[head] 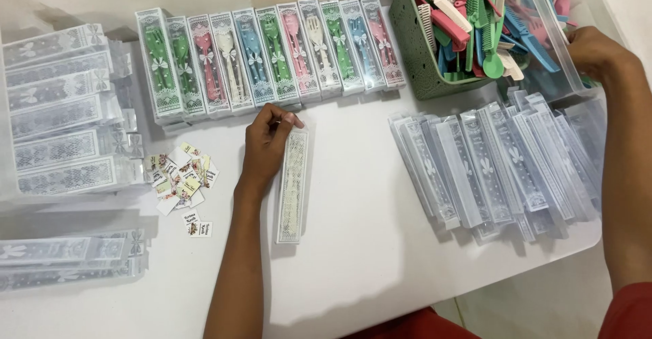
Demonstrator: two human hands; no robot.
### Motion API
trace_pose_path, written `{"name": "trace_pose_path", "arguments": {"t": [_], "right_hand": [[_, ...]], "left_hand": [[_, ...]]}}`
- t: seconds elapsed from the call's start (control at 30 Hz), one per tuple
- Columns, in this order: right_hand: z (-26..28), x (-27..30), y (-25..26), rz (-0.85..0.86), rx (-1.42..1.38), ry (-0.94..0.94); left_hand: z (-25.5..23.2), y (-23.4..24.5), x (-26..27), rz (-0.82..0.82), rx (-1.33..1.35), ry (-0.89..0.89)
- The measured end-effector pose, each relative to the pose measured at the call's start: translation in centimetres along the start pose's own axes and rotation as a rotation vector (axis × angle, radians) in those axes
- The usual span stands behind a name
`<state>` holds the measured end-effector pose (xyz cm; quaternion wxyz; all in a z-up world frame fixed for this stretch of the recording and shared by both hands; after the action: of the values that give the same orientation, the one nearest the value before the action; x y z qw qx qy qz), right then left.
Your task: Placing plastic forks and spoons into individual decorative plastic boxes.
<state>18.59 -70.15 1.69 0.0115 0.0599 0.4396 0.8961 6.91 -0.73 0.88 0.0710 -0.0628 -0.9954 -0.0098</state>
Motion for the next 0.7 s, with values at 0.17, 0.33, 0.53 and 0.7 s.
{"name": "trace_pose_path", "arguments": {"t": [0.17, 0.33, 0.53, 0.7], "right_hand": [[-2.1, -0.3, 0.4, 0.026, 0.205, -0.055], [0.0, 0.7, -0.4, 0.072, 0.123, -0.08], [4.4, 3.9, -2.2, 0.246, 0.008, -0.206], [5.5, 4.2, -2.5, 0.242, 0.074, -0.223]], "left_hand": [[0.1, -0.1, 0.0, 0.003, 0.006, 0.018], [0.0, 0.0, 0.1, -0.001, -0.002, 0.031], [0.1, 0.0, 0.0, -0.004, -0.008, 0.042], [0.0, -0.1, 0.0, 0.005, 0.005, 0.016]]}}
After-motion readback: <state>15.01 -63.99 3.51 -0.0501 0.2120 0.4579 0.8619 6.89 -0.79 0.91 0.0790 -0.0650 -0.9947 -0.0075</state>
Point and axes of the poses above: each hand's wrist, its own x-axis away from the middle knuckle, its own y-axis out of the back of the hand, z = x × y, the point moved 7 cm from there along -x, towards the middle knuckle, and after that the axes turned 15 degrees about y, right-handed, at the moved point
